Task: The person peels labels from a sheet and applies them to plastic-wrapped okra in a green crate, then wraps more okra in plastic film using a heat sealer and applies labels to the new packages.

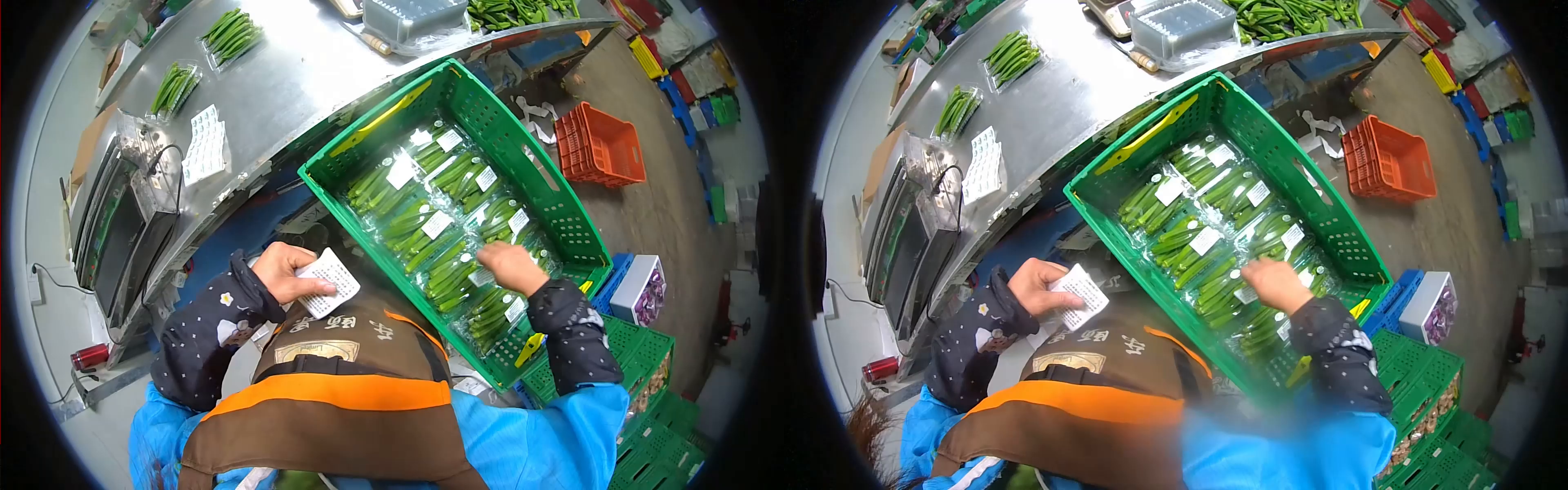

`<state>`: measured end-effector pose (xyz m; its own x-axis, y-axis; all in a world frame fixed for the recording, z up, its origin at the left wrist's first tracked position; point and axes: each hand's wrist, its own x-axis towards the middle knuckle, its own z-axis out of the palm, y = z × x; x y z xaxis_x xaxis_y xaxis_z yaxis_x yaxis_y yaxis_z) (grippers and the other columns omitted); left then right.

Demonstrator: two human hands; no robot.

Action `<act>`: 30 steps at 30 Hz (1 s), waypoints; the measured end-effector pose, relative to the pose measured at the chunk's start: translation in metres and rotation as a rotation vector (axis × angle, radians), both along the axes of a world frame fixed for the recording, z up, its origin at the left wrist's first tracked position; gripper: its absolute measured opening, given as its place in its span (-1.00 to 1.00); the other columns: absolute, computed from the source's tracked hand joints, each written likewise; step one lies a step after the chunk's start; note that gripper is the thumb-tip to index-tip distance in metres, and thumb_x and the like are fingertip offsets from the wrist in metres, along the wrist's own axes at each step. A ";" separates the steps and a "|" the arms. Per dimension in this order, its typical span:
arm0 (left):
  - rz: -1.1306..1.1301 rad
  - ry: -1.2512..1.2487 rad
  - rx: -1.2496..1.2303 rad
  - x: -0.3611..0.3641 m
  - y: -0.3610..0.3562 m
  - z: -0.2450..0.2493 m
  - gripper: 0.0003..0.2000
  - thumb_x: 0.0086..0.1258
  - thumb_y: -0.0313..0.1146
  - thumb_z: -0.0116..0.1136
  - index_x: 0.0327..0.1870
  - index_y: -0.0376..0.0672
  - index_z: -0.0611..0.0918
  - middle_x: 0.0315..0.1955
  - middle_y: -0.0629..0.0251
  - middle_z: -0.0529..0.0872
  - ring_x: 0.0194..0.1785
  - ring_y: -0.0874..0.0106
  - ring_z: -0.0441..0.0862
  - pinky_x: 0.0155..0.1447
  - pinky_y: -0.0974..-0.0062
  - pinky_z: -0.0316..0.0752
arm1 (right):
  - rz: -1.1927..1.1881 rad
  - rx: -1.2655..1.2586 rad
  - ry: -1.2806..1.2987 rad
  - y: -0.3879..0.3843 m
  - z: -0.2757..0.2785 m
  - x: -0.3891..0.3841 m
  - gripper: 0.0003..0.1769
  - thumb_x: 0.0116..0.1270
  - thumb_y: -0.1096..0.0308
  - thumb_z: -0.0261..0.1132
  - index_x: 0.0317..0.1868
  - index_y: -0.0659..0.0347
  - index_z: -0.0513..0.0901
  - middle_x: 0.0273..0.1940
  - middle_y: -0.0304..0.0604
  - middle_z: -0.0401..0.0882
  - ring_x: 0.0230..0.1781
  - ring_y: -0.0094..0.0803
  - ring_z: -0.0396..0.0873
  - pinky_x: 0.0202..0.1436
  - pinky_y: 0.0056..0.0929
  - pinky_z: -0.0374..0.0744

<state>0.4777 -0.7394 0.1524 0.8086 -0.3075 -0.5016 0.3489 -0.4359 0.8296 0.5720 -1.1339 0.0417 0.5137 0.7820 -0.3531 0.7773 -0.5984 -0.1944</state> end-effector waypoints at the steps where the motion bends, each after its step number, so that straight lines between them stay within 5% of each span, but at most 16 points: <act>1: 0.000 -0.003 -0.002 0.000 0.000 0.000 -0.80 0.11 -0.37 0.35 -0.33 -0.32 0.68 -0.48 0.24 0.72 -0.41 0.64 0.61 -0.33 0.63 0.48 | 0.053 -0.017 0.016 -0.003 -0.016 -0.005 -0.74 -0.04 0.53 0.16 -0.25 0.15 0.51 -0.27 -0.20 0.52 -0.17 -0.22 0.51 -0.19 -0.32 0.54; 7: 0.088 -0.007 -0.042 -0.007 0.000 0.016 -0.82 0.13 -0.43 0.31 -0.28 -0.30 0.67 -0.49 0.30 0.71 -0.41 0.68 0.58 -0.32 0.65 0.46 | -0.035 0.060 0.054 -0.020 -0.068 -0.013 -0.83 0.02 0.46 0.16 -0.30 0.16 0.50 -0.34 -0.19 0.50 -0.23 -0.20 0.51 -0.22 -0.30 0.52; 11: 0.007 0.118 -0.073 -0.009 0.003 0.021 -0.81 0.14 -0.40 0.32 -0.27 -0.28 0.67 -0.50 0.30 0.69 -0.43 0.66 0.56 -0.34 0.63 0.43 | -0.042 0.039 -0.066 -0.021 -0.096 -0.015 -0.88 0.06 0.42 0.16 -0.34 0.16 0.47 -0.36 -0.19 0.49 -0.28 -0.20 0.51 -0.25 -0.27 0.52; 13: -0.144 -0.062 -0.035 -0.003 -0.001 0.022 -0.80 0.13 -0.37 0.32 -0.27 -0.27 0.67 -0.52 0.29 0.65 -0.44 0.59 0.54 -0.34 0.57 0.39 | -0.059 0.019 -0.123 -0.021 -0.108 -0.017 -0.90 0.07 0.41 0.16 -0.35 0.17 0.47 -0.37 -0.19 0.49 -0.30 -0.21 0.52 -0.26 -0.26 0.51; 15: -0.292 -0.239 -0.007 -0.001 -0.006 0.020 -0.81 0.14 -0.37 0.31 -0.28 -0.25 0.67 -0.55 0.28 0.60 -0.45 0.53 0.53 -0.34 0.52 0.36 | -0.271 -0.057 -0.288 -0.010 -0.107 -0.022 -0.90 0.05 0.43 0.18 -0.37 0.17 0.47 -0.40 -0.19 0.48 -0.32 -0.21 0.52 -0.31 -0.29 0.49; 16: -0.224 -0.090 -0.009 -0.003 -0.011 0.026 -0.83 0.15 -0.41 0.28 -0.26 -0.27 0.66 -0.49 0.27 0.65 -0.41 0.53 0.57 -0.29 0.55 0.42 | -0.271 -0.057 -0.288 -0.006 -0.105 -0.025 -0.90 0.05 0.43 0.18 -0.37 0.17 0.47 -0.40 -0.19 0.48 -0.32 -0.21 0.52 -0.31 -0.29 0.49; 18: -0.107 -0.073 -0.091 -0.008 -0.022 0.027 -0.83 0.14 -0.45 0.27 -0.26 -0.31 0.65 -0.46 0.24 0.67 -0.38 0.52 0.59 -0.27 0.56 0.44 | -0.573 0.268 -0.335 0.016 -0.066 -0.029 -0.92 0.04 0.52 0.17 -0.45 0.19 0.43 -0.42 -0.14 0.48 -0.34 -0.22 0.53 -0.33 -0.29 0.48; 20: -0.027 -0.132 -0.148 -0.007 -0.029 0.028 -0.83 0.13 -0.53 0.24 -0.25 -0.36 0.64 -0.36 0.16 0.71 -0.29 0.49 0.65 -0.17 0.58 0.49 | -0.847 0.726 0.054 0.056 -0.027 -0.049 -0.87 0.07 0.51 0.27 -0.37 0.19 0.47 -0.45 -0.15 0.49 -0.47 -0.33 0.50 -0.41 -0.39 0.48; 22: -0.012 -0.310 -0.137 -0.007 -0.036 0.019 -0.85 0.15 -0.50 0.21 -0.26 -0.30 0.66 -0.41 0.18 0.68 -0.34 0.43 0.64 -0.24 0.57 0.47 | -0.995 1.138 0.847 0.097 0.020 -0.075 -0.81 0.23 0.46 0.21 -0.14 0.26 0.52 -0.26 -0.28 0.55 -0.35 -0.62 0.50 -0.29 -0.60 0.49; 23: -0.024 -0.350 -0.088 -0.004 -0.039 0.020 -0.86 0.16 -0.48 0.20 -0.27 -0.28 0.66 -0.42 0.18 0.67 -0.35 0.41 0.63 -0.27 0.56 0.46 | -0.998 1.243 1.181 0.114 0.051 -0.085 -0.71 0.25 0.46 0.20 -0.01 0.30 0.48 -0.18 -0.21 0.54 -0.29 -0.56 0.53 -0.20 -0.60 0.49; 24: 0.000 -0.371 -0.087 -0.005 -0.041 0.015 -0.87 0.17 -0.43 0.20 -0.29 -0.24 0.66 -0.44 0.18 0.64 -0.37 0.39 0.62 -0.30 0.55 0.43 | -0.888 1.217 1.303 0.124 0.069 -0.093 -0.61 0.25 0.48 0.20 0.10 0.31 0.42 -0.06 -0.13 0.51 -0.23 -0.52 0.55 -0.16 -0.57 0.52; 30: 0.145 -0.480 0.094 -0.010 -0.052 -0.003 -0.81 0.03 -0.37 0.36 -0.56 -0.25 0.58 -0.67 0.19 0.58 -0.62 0.44 0.52 -0.49 0.54 0.38 | -0.954 1.256 1.195 0.152 0.091 -0.111 -0.73 0.24 0.53 0.23 -0.04 0.38 0.52 -0.26 -0.13 0.62 -0.32 -0.49 0.61 -0.25 -0.59 0.58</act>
